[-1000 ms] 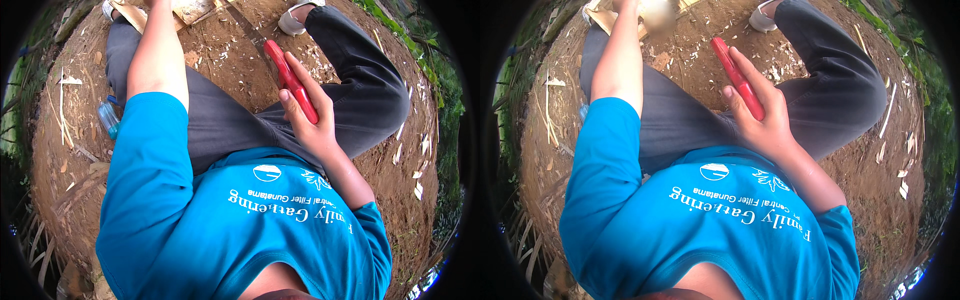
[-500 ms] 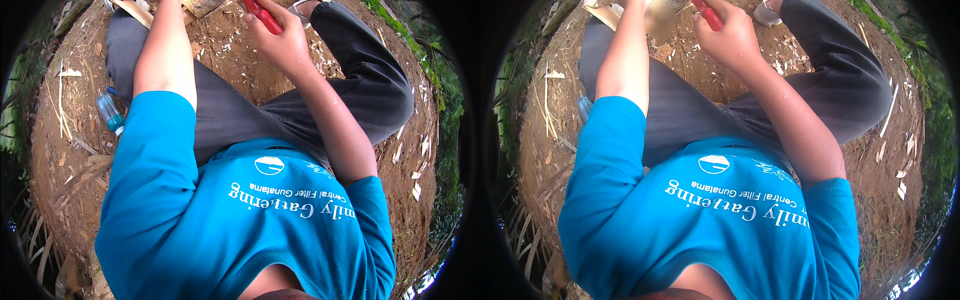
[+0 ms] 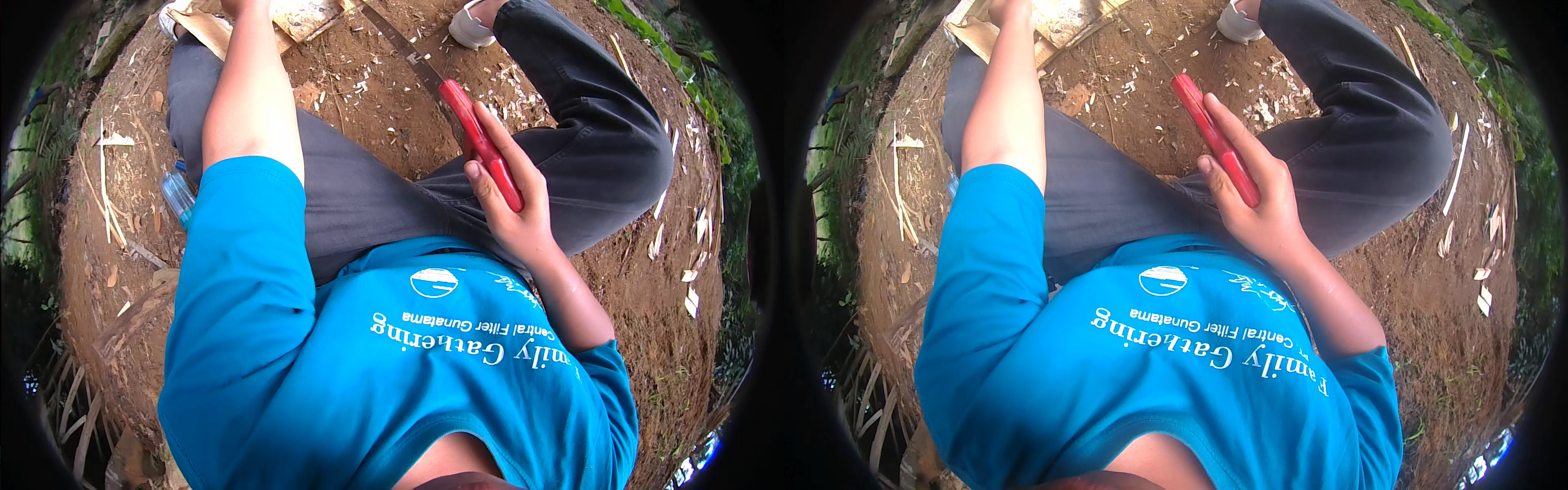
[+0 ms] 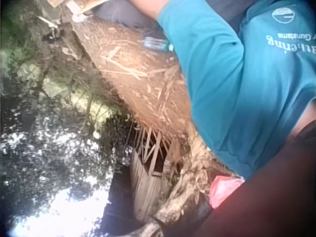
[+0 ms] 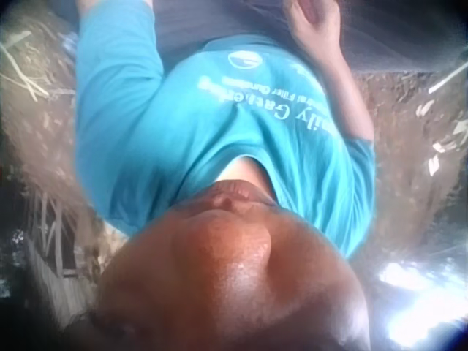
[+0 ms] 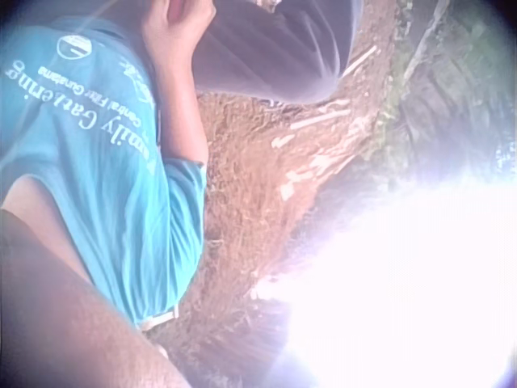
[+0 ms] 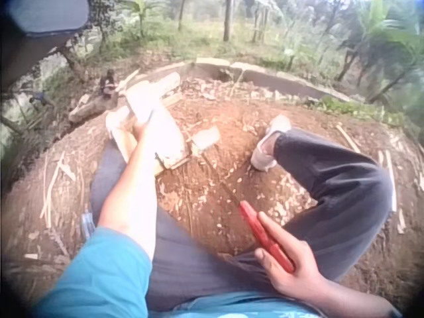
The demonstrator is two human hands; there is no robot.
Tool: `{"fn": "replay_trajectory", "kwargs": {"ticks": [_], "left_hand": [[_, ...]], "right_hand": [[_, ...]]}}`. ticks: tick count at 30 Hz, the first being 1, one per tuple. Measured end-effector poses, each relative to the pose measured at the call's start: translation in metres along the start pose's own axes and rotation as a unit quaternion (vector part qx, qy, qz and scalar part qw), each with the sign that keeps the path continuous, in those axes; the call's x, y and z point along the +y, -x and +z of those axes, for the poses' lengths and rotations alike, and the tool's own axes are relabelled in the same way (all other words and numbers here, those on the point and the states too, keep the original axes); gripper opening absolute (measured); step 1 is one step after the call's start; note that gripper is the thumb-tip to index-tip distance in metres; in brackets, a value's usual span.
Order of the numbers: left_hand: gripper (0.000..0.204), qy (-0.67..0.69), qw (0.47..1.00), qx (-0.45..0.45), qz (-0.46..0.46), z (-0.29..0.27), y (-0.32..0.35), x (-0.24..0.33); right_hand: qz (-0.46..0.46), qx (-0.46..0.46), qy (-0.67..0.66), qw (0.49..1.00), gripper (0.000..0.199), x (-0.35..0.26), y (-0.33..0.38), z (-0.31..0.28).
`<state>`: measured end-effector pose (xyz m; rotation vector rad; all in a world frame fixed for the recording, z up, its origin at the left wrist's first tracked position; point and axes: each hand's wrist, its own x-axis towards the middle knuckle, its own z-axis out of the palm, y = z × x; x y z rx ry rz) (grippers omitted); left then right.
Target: The person saws a piece of wood held against a wooden frame, periodically stopping to clear wood dust and check the progress.
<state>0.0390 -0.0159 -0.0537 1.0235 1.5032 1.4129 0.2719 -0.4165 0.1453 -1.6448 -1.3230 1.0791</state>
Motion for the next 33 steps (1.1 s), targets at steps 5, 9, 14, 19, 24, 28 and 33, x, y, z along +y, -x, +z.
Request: {"fn": "replay_trajectory", "kwargs": {"ticks": [5,9,14,19,24,28,33], "left_hand": [[0.037,0.025,0.999,-0.011,-0.017,0.004,0.008,0.005],[0.036,0.039,0.999,-0.02,-0.025,0.002,0.009,0.0],[0.036,0.056,0.998,0.002,-0.015,0.006,0.003,-0.002],[0.036,0.045,0.999,0.011,-0.01,0.006,0.002,0.003],[0.036,0.036,0.999,-0.001,-0.01,0.008,-0.008,0.01],[0.036,0.025,1.0,0.001,-0.013,0.003,-0.009,0.001],[0.036,0.025,1.0,-0.006,-0.004,0.006,-0.017,-0.006]], "right_hand": [[0.012,-0.002,-0.015,1.0,0.057,-0.043,-0.019,-0.002],[-0.033,0.023,0.036,0.999,0.054,-0.014,-0.082,0.028],[-0.091,0.053,-0.141,0.984,0.049,0.012,-0.14,0.069],[-0.062,0.026,0.01,0.998,0.056,0.046,-0.112,0.053],[-0.008,-0.021,0.03,0.999,0.063,0.021,-0.059,0.049],[0.012,0.006,0.005,1.0,0.065,0.016,0.001,0.019],[0.03,0.002,-0.003,1.0,0.059,-0.008,0.004,0.004]]}}
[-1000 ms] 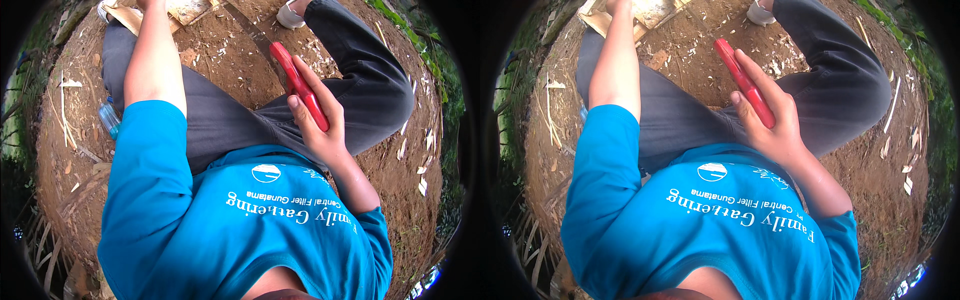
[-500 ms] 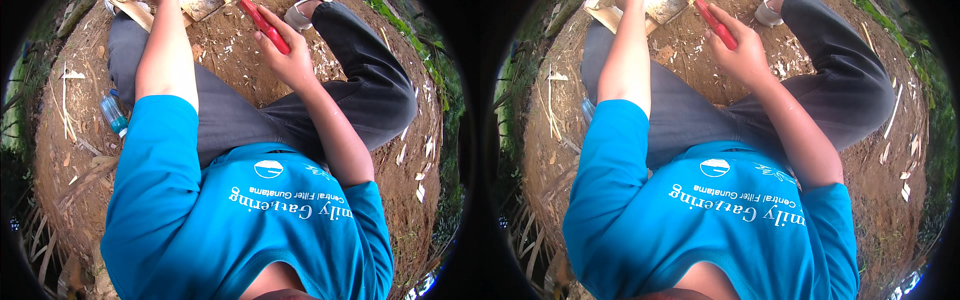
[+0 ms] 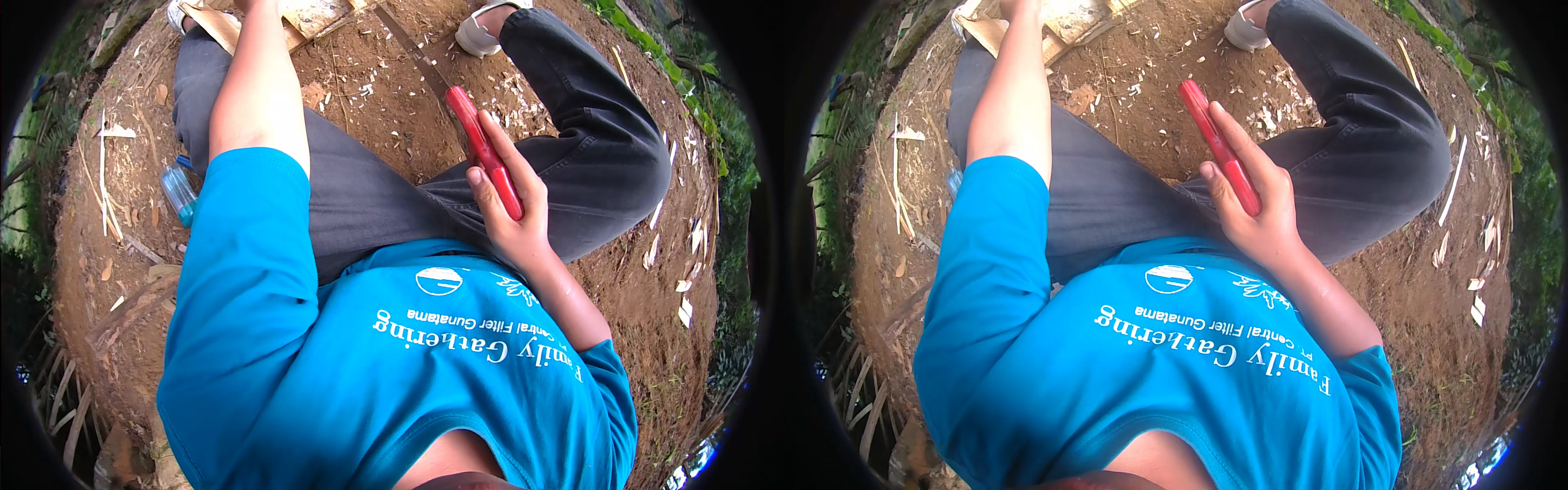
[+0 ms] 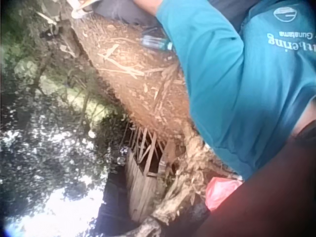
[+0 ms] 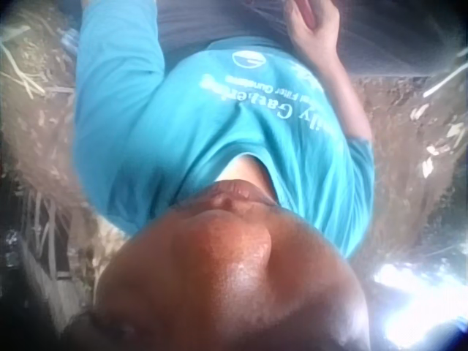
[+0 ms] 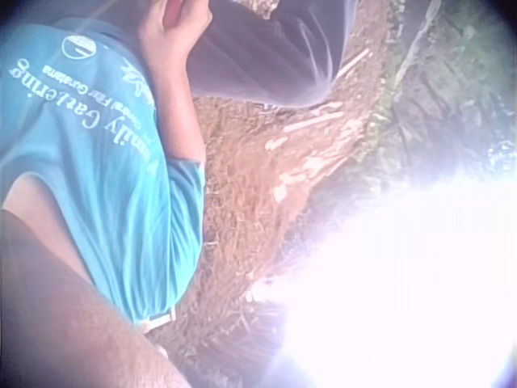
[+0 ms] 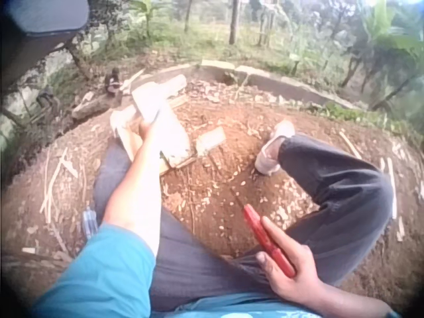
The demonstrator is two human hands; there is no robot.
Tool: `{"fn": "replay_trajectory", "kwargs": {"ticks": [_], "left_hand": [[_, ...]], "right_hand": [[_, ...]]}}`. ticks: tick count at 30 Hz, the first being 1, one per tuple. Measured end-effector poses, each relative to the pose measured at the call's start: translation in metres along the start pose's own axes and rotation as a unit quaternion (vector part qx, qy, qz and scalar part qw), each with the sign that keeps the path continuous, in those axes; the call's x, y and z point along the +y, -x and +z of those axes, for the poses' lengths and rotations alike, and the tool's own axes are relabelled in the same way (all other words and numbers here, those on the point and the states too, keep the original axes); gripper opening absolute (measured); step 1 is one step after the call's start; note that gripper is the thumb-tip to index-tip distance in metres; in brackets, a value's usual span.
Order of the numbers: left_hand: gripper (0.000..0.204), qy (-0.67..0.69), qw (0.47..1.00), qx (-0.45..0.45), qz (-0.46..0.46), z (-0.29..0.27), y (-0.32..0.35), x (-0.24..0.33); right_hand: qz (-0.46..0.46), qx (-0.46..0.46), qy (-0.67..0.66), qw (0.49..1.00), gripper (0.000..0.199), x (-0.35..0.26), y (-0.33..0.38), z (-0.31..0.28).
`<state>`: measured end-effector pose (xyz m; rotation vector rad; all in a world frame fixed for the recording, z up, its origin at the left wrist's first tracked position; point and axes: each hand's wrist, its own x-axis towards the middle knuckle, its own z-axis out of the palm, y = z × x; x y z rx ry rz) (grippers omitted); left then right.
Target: The person saws a piece of wood held against a wooden frame, periodically stopping to clear wood dust and check the progress.
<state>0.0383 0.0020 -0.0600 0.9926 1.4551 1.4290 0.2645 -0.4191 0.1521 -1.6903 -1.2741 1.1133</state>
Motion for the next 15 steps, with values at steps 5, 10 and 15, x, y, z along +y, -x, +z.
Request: {"fn": "replay_trajectory", "kwargs": {"ticks": [5,10,15], "left_hand": [[0.037,-0.011,1.0,-0.006,-0.011,-0.006,-0.003,-0.007],[0.038,-0.036,0.999,-0.001,-0.025,-0.005,-0.002,-0.003],[0.04,-0.036,0.999,-0.001,-0.005,-0.005,-0.007,-0.007]], "right_hand": [[-0.01,0.006,0.012,1.0,0.057,-0.016,-0.002,-0.008],[-0.042,0.034,0.017,0.998,0.056,-0.015,0.002,-0.008],[-0.018,0.036,0.014,0.999,0.055,-0.016,-0.001,-0.006]]}}
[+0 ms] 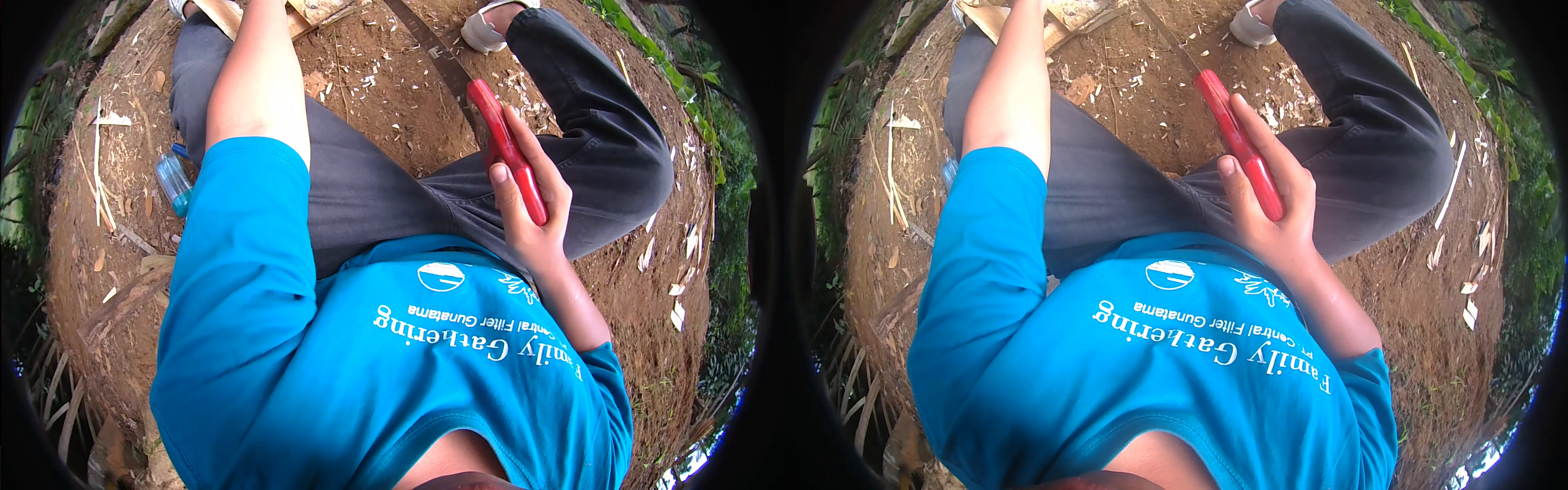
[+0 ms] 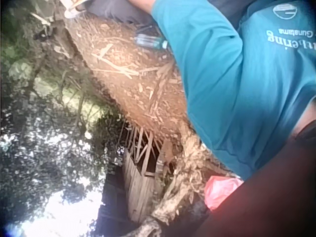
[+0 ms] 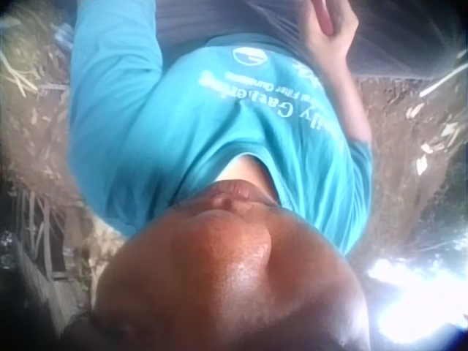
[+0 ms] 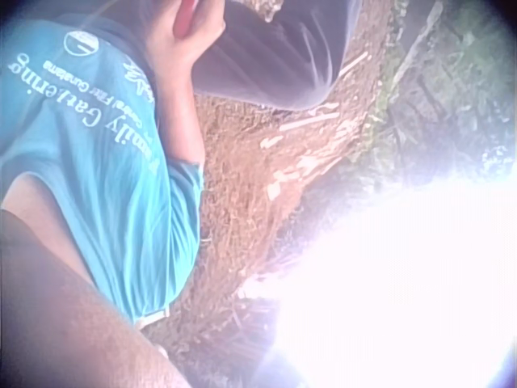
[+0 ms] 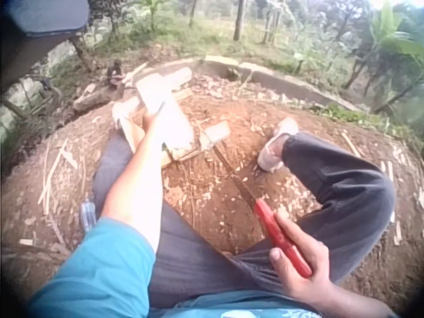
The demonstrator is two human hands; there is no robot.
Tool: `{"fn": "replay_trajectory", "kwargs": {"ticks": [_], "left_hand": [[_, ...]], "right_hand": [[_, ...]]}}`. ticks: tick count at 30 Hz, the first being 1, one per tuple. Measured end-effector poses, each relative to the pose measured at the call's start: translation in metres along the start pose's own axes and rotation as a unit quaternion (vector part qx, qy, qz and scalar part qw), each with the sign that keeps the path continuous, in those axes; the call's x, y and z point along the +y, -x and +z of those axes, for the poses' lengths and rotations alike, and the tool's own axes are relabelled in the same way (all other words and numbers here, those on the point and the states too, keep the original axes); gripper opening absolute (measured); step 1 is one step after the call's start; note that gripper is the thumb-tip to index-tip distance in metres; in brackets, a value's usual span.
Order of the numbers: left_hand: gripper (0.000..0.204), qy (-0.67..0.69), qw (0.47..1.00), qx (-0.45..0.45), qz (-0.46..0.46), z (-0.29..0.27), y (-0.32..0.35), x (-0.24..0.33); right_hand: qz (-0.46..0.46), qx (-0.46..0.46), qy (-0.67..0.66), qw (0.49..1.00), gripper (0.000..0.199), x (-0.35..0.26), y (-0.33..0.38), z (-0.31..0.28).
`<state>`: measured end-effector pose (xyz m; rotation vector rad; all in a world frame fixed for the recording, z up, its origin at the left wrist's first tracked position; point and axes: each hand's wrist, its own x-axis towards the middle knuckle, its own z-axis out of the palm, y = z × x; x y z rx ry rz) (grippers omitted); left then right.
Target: The person saws a piece of wood held against a wooden frame, periodically stopping to clear wood dust and check the progress.
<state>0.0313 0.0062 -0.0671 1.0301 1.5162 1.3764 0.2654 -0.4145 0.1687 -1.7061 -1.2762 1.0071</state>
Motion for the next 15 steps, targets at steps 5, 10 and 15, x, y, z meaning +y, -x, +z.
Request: {"fn": "replay_trajectory", "kwargs": {"ticks": [5,10,15], "left_hand": [[0.041,0.033,0.999,-0.023,0.013,0.003,0.0,0.0],[0.037,-0.008,0.999,-0.029,0.018,0.0,0.003,0.006],[0.028,0.119,0.99,-0.074,-0.025,0.007,0.017,0.014]], "right_hand": [[0.007,-0.004,0.006,1.0,0.055,-0.004,-0.004,-0.004],[0.012,0.003,-0.022,1.0,0.054,-0.008,-0.003,-0.007],[-0.026,0.028,-0.056,0.998,0.051,-0.002,-0.06,0.025]]}}
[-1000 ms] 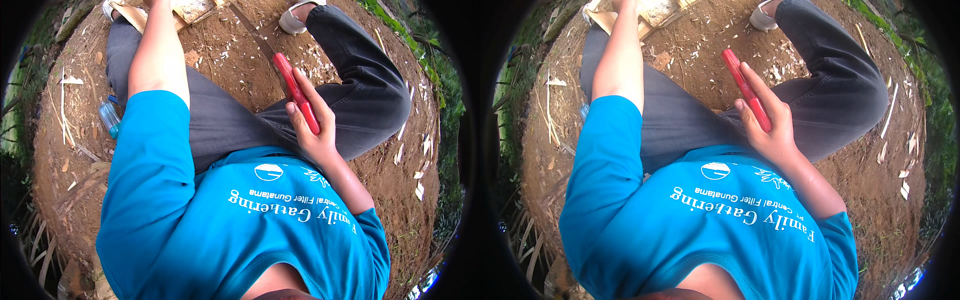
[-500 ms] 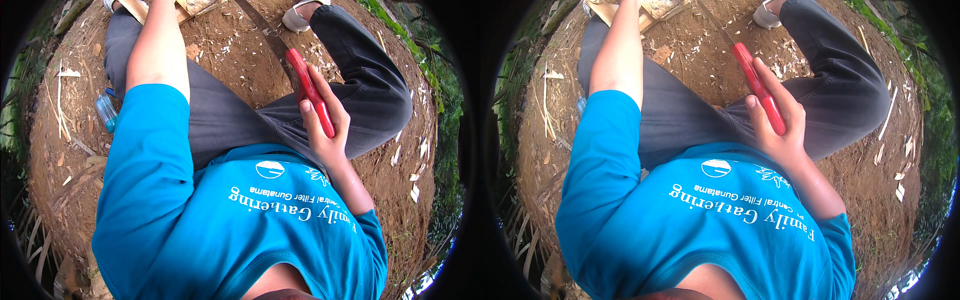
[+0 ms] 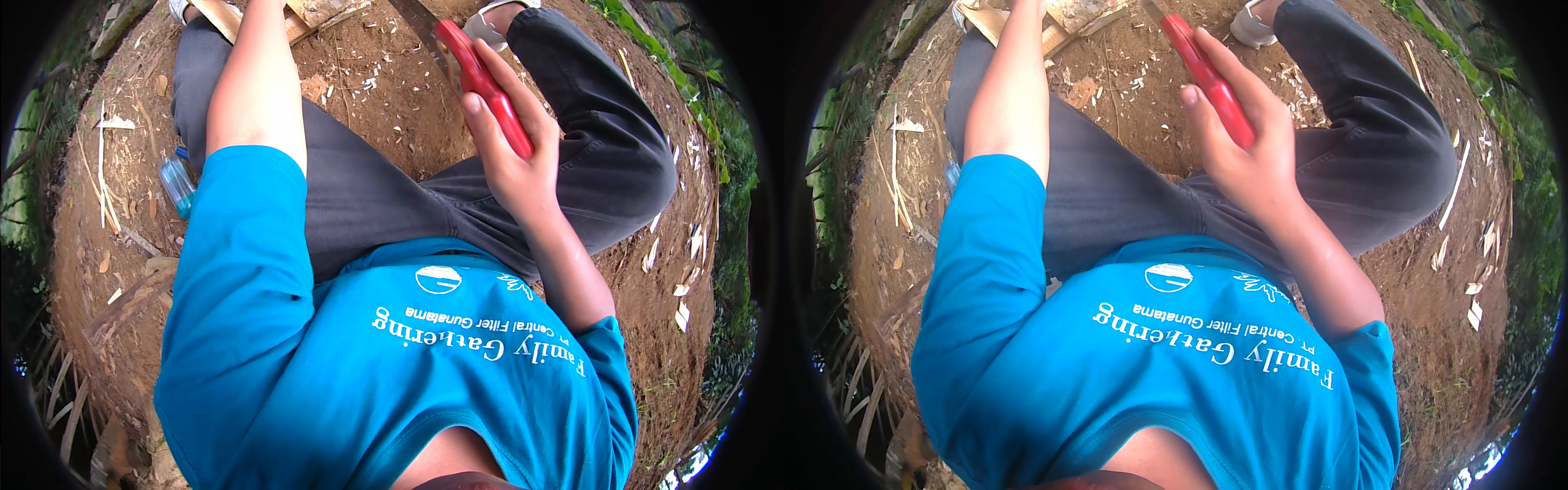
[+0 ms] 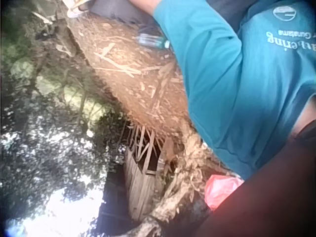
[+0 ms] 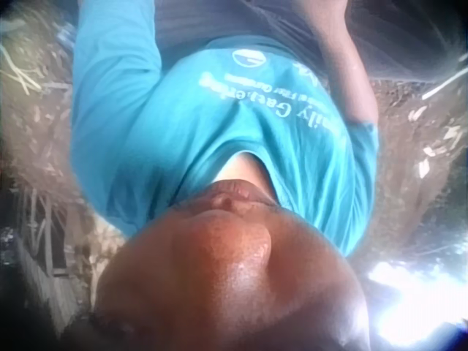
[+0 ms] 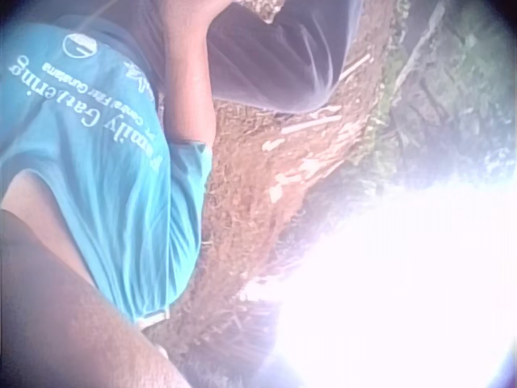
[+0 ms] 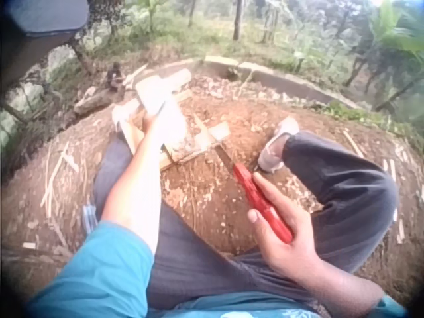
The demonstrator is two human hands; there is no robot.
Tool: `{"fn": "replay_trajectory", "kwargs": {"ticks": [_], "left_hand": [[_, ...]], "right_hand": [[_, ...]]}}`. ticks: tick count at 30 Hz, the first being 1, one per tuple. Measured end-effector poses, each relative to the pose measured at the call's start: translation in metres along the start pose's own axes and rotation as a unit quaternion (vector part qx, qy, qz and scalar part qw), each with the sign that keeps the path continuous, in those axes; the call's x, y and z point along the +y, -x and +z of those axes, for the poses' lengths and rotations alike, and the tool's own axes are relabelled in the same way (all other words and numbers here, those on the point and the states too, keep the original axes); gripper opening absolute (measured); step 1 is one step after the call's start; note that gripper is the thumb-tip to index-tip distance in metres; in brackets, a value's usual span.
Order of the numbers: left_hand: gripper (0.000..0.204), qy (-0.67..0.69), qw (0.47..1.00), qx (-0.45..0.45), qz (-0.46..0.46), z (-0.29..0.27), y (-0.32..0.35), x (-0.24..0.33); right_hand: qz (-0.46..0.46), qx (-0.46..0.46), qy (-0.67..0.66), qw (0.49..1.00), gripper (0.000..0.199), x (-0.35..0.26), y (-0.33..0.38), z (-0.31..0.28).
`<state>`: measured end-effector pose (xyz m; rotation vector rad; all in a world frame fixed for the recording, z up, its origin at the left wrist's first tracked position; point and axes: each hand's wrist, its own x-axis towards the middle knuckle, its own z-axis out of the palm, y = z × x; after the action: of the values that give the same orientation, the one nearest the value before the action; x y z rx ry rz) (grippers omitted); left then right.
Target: The person saws a piece of wood held against a wooden frame, periodically stopping to clear wood dust and check the progress.
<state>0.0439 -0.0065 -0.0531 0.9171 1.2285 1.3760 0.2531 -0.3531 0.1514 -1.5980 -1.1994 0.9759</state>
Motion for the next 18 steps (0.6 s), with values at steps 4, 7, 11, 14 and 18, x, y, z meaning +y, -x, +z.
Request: {"fn": "replay_trajectory", "kwargs": {"ticks": [4,7,11,14,18], "left_hand": [[0.024,0.126,0.989,-0.064,-0.039,0.001,0.006,0.003],[0.016,0.01,1.0,-0.009,-0.024,0.01,0.007,0.01],[0.032,-0.011,0.999,-0.018,-0.03,0.001,0.004,0.011],[0.042,-0.052,0.998,-0.009,-0.018,-0.006,0.005,0.014],[0.055,-0.185,0.982,-0.017,0.015,-0.012,0.013,0.014]], "right_hand": [[-0.03,-0.021,-0.006,0.999,0.052,0.024,-0.07,0.039],[-0.101,0.07,-0.026,0.992,0.033,0.024,-0.075,0.058],[-0.038,0.027,0.037,0.998,0.05,0.039,-0.067,0.052],[-0.036,0.014,0.039,0.999,0.051,0.035,-0.057,0.047],[-0.046,-0.011,0.018,0.999,0.051,0.034,-0.061,0.046]]}}
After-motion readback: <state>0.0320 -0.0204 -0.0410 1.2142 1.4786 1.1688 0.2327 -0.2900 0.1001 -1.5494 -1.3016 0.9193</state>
